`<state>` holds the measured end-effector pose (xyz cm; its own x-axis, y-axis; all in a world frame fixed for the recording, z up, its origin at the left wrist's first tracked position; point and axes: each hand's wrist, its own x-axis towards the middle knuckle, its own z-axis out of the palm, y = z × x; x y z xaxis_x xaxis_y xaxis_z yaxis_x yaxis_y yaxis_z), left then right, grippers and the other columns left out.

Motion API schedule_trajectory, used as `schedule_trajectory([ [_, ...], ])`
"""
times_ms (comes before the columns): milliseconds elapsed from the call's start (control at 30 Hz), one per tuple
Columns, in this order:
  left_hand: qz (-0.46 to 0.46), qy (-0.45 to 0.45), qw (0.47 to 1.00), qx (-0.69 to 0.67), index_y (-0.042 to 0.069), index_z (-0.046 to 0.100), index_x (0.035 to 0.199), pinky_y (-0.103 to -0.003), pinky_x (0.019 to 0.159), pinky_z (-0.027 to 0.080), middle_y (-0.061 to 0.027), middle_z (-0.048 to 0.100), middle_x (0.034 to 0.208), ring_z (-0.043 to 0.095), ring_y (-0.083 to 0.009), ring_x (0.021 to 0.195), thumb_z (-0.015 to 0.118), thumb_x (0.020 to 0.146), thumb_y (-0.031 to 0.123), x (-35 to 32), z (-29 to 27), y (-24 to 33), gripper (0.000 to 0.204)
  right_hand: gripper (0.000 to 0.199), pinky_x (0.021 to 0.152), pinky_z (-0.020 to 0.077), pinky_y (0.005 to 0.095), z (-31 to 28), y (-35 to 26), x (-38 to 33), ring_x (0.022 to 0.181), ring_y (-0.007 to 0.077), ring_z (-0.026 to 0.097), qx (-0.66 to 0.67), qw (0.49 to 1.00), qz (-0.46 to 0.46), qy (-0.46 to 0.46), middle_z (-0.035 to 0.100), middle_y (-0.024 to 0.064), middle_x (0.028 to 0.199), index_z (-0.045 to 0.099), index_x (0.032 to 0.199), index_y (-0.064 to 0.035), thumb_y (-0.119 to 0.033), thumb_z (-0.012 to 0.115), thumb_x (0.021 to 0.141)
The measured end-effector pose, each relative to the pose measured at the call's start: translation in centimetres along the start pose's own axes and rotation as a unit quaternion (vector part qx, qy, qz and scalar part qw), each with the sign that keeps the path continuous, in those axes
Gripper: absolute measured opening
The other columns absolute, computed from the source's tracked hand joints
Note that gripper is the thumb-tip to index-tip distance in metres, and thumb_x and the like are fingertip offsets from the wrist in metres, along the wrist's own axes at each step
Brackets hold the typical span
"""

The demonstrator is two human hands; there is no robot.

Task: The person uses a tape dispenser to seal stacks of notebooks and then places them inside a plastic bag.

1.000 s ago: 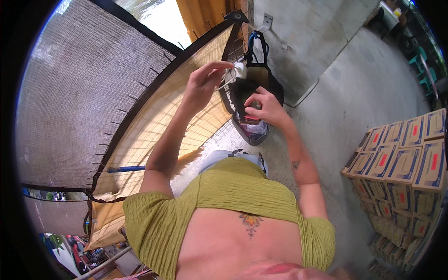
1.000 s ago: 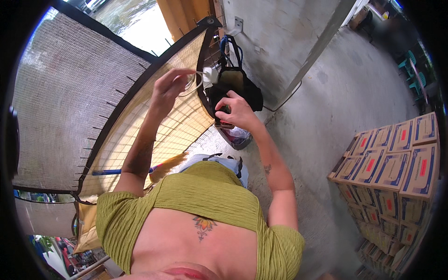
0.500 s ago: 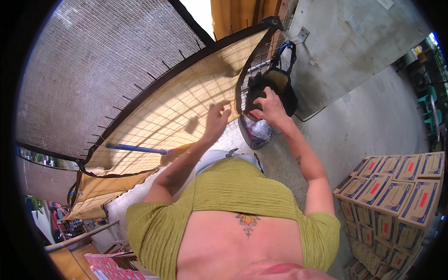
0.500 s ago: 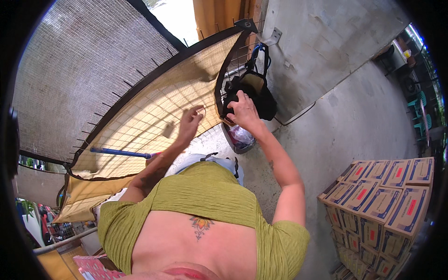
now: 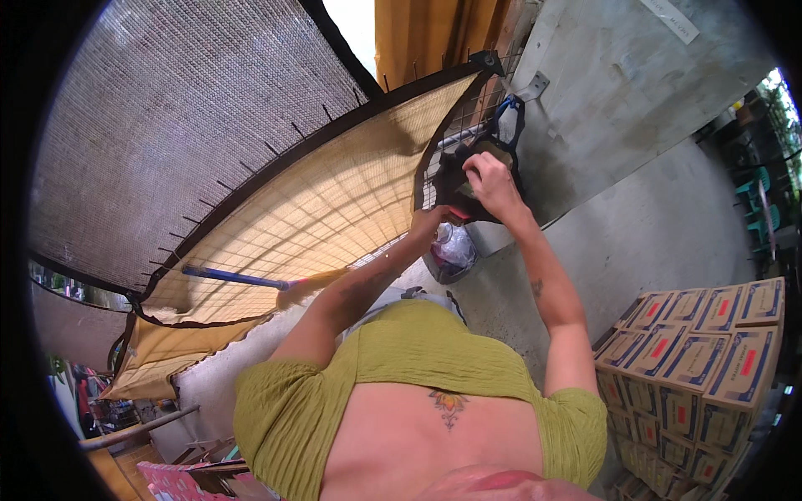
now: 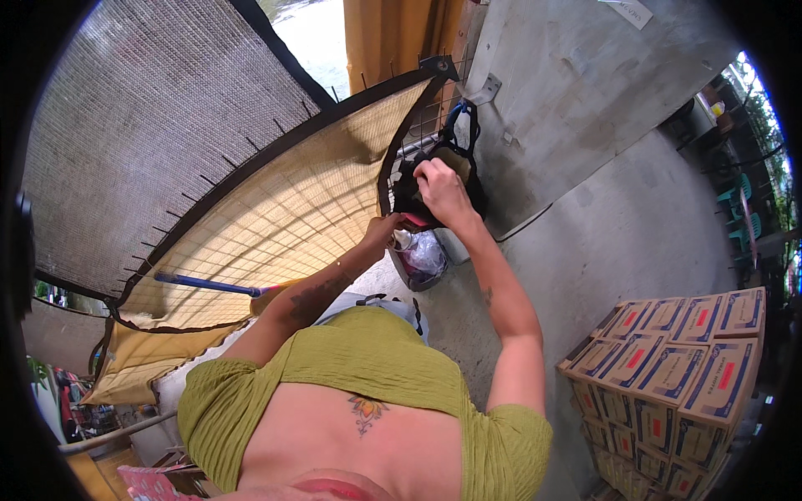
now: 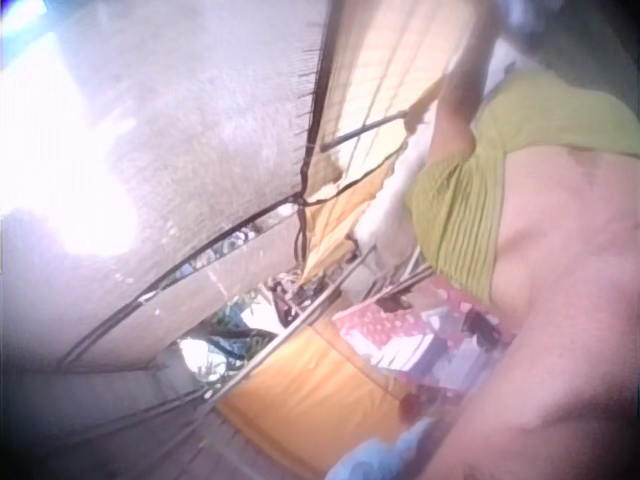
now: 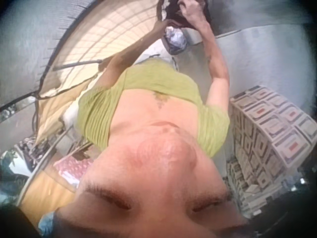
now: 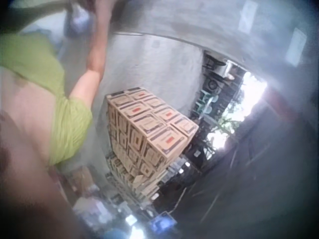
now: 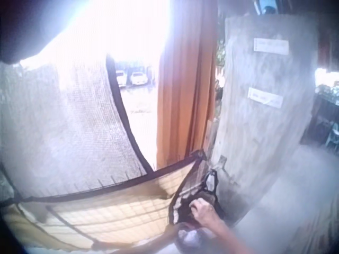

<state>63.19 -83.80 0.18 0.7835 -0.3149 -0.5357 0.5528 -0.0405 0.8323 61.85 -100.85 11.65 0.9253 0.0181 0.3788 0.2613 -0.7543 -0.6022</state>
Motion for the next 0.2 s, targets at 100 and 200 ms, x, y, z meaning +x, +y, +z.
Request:
schedule_trajectory([
  [100,-0.008,-0.029,0.997,-0.075,0.004,0.068,0.09,-0.03,0.048,0.031,-0.0052,0.066,0.074,0.042,-0.0129,0.05,0.057,0.088,0.031,-2.3,-0.4,3.2,0.029,0.006,0.075,0.0509,0.0446,-1.4,-0.7,2.4,0.086,0.038,0.063,-0.011,0.999,-0.026,0.026,0.063,0.0182,0.091,0.064,0.092,-0.0022,-0.006,0.063,0.087],
  [200,-0.031,-0.061,0.989,-0.129,0.005,0.067,0.093,-0.034,0.06,0.039,-0.0069,0.069,0.08,0.05,-0.0151,0.063,0.06,0.085,0.037,-4.8,-1.9,6.7,0.033,0.007,0.077,0.051,0.0427,-2.4,-0.1,4.4,0.087,0.0381,0.063,-0.008,0.998,-0.03,0.046,0.064,0.0182,0.092,0.064,0.094,-0.0022,-0.007,0.063,0.088],
])
